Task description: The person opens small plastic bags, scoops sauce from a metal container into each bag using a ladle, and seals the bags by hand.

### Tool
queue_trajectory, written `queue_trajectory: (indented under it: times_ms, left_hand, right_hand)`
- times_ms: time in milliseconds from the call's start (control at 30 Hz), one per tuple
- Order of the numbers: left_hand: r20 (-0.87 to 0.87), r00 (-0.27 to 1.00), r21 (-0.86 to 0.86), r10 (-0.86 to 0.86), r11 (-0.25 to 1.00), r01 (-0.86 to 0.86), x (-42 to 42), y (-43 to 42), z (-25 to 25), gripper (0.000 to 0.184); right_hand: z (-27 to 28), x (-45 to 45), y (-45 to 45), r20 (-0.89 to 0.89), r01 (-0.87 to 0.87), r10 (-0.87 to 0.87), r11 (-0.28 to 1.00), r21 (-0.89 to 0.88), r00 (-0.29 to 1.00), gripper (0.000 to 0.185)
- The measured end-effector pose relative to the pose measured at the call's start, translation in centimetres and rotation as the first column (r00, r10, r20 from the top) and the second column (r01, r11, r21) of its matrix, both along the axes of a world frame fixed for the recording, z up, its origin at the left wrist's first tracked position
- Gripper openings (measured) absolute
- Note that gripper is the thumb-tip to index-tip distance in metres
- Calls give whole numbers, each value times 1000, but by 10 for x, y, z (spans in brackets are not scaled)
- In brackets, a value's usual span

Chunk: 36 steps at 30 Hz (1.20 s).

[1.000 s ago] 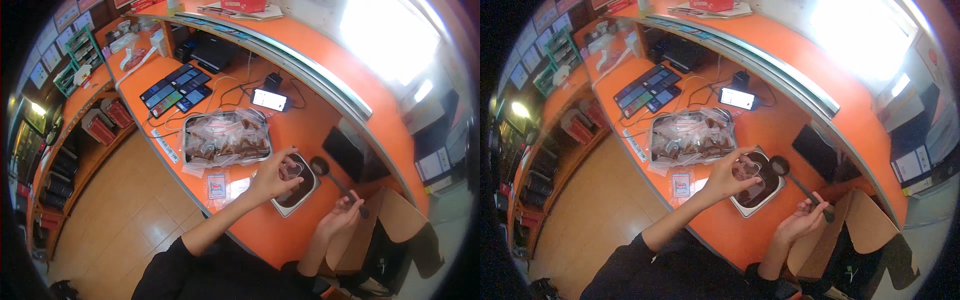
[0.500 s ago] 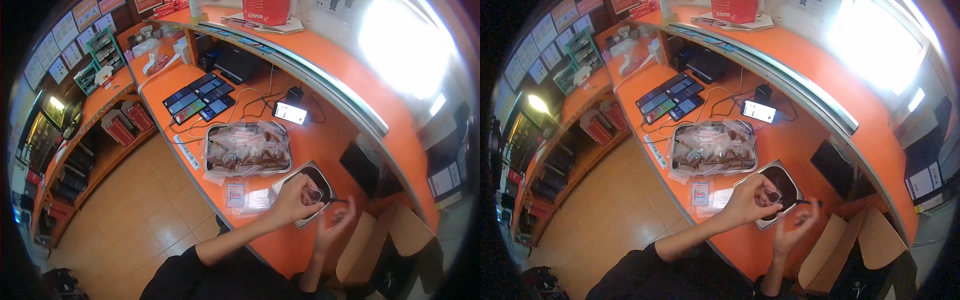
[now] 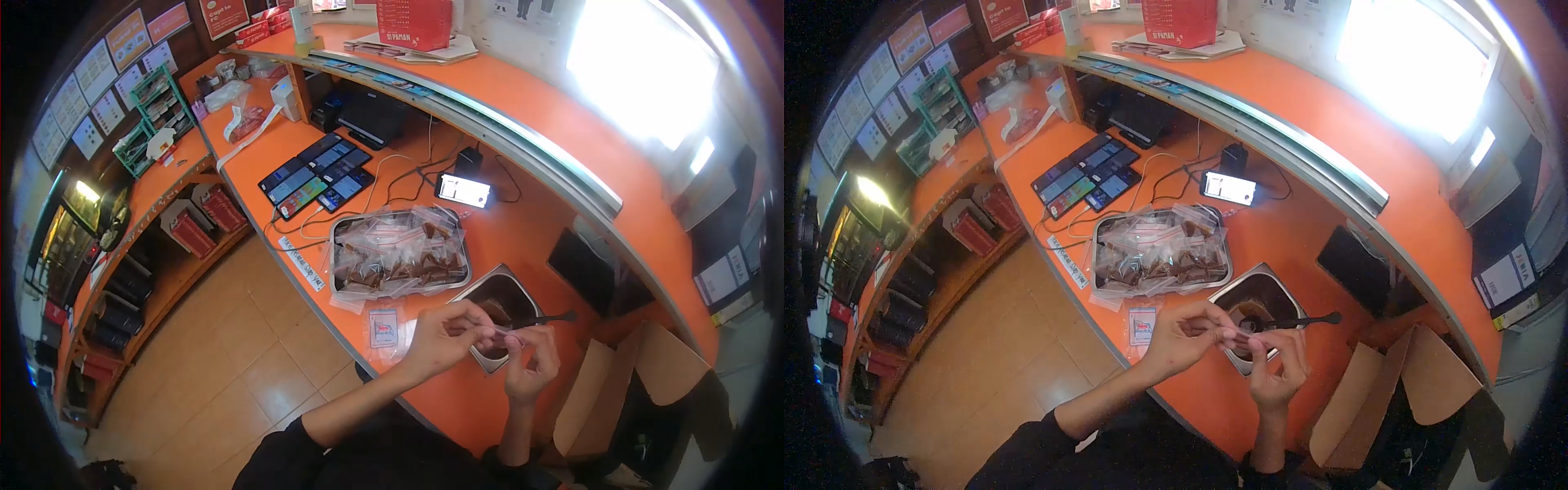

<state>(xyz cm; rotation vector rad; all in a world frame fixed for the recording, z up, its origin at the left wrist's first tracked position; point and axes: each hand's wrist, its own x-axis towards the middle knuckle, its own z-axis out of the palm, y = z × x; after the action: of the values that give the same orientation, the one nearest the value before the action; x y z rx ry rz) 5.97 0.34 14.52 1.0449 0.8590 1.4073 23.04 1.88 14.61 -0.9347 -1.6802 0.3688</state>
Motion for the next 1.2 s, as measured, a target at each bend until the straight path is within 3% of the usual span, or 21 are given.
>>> queue_trajectory:
  times_ms: [167, 233, 367, 533, 667, 767, 833, 933, 1200]
  left_hand:
    - [-157, 983, 17, 95, 995, -93, -15, -6, 6, 4]
    - [-135, 989, 20, 66, 998, -64, -20, -7, 6, 5]
    - [-127, 992, 8, 17, 1000, -16, -25, -11, 13, 6]
    - [-20, 996, 0, 85, 996, -85, -27, -15, 3, 7]
    - [-114, 985, 58, 133, 990, -127, -30, -20, 6, 4]
    - [-218, 949, 115, 226, 972, -205, -33, -23, 7, 4]
    - [-277, 891, 257, 360, 921, -292, -33, -24, 10, 5]
    - [-319, 874, 282, 367, 917, -282, -36, -25, 8, 6]
    - [-184, 939, 152, 290, 952, -264, -50, -27, -14, 4]
  right_hand:
    - [10, -13, 0, 2, -80, 80, 997, -8, 997, 5]
    - [12, -17, 2, 12, -175, 175, 984, -21, 984, 7]
    - [6, -21, 2, -18, -168, 168, 986, -11, 986, 8]
    - [8, -29, 5, -14, -201, 201, 979, -17, 980, 9]
    - [8, -34, 1, -15, -211, 210, 975, -69, 978, 10]
    - [9, -38, 1, 39, -238, 237, 971, 29, 971, 12]
    - [14, -44, 0, 30, -260, 259, 965, 27, 965, 12]
    - [15, -51, 0, 48, -276, 274, 960, 47, 961, 12]
    - [10, -59, 2, 128, -288, 281, 956, 48, 951, 13]
